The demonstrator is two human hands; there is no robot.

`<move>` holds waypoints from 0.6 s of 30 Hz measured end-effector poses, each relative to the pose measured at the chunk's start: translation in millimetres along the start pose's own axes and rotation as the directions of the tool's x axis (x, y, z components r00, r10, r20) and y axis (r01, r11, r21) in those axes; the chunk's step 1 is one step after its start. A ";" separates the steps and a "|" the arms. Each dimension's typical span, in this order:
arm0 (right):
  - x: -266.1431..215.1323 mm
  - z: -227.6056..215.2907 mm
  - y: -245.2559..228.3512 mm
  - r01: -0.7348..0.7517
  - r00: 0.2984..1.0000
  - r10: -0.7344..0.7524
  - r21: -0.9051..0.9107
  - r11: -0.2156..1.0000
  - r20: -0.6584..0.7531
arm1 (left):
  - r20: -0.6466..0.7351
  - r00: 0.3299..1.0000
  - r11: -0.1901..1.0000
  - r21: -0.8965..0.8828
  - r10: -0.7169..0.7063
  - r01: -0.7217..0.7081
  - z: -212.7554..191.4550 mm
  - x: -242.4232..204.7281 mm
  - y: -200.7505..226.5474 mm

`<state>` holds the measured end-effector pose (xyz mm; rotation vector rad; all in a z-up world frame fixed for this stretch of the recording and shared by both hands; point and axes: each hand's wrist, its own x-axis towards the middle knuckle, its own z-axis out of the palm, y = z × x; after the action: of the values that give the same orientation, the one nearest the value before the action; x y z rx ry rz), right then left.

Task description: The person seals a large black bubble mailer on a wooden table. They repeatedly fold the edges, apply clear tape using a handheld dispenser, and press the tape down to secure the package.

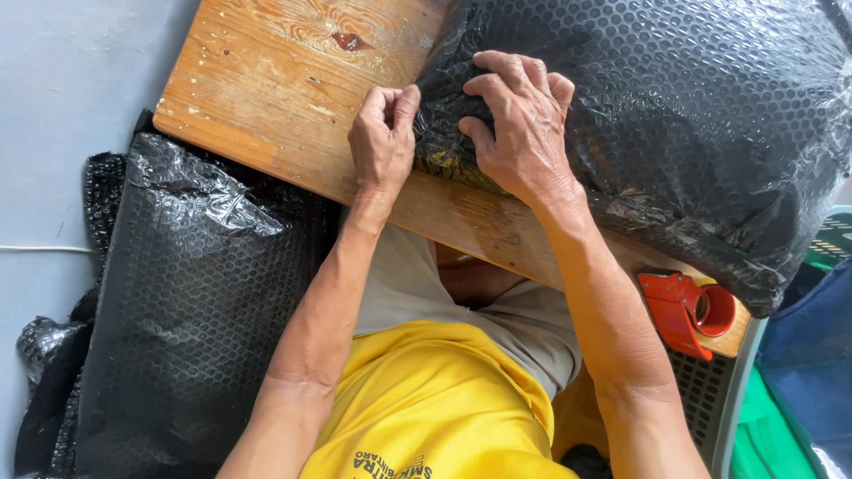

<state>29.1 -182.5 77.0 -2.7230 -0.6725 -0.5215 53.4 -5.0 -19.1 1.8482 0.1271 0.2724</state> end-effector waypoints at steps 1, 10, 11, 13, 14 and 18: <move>-0.3 0.7 0.5 0.003 1.000 -0.003 0.014 1.000 -0.013 | -0.017 1.000 0.999 -0.031 -0.014 0.014 -0.7 -0.1 -3.8; 10.2 16.9 -21.9 -0.146 0.985 0.123 -0.208 0.967 -0.119 | 0.303 0.948 0.832 -0.500 -0.095 0.243 -28.5 -34.2 19.5; 8.4 21.3 -21.2 -0.144 0.986 0.123 -0.206 0.968 -0.116 | 0.301 0.948 0.832 -0.499 -0.098 0.245 -28.3 -34.6 17.3; 5.5 28.6 -18.6 -0.132 0.990 0.108 -0.331 0.934 -0.090 | 0.270 0.963 0.883 -0.449 -0.014 0.139 -26.6 -33.8 14.0; 6.8 26.7 -18.0 -0.135 0.990 0.109 -0.334 0.933 -0.095 | 0.272 0.962 0.883 -0.450 -0.009 0.135 -27.1 -33.1 7.8; 4.3 16.6 -13.3 -0.127 0.991 0.117 -0.201 0.971 -0.061 | 0.318 0.940 0.872 -0.487 0.123 0.050 -31.9 -37.4 -7.0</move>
<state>30.7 -163.6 66.4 -2.9083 -0.4577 -0.6588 9.6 18.3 -21.6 1.3616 -0.2049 0.0001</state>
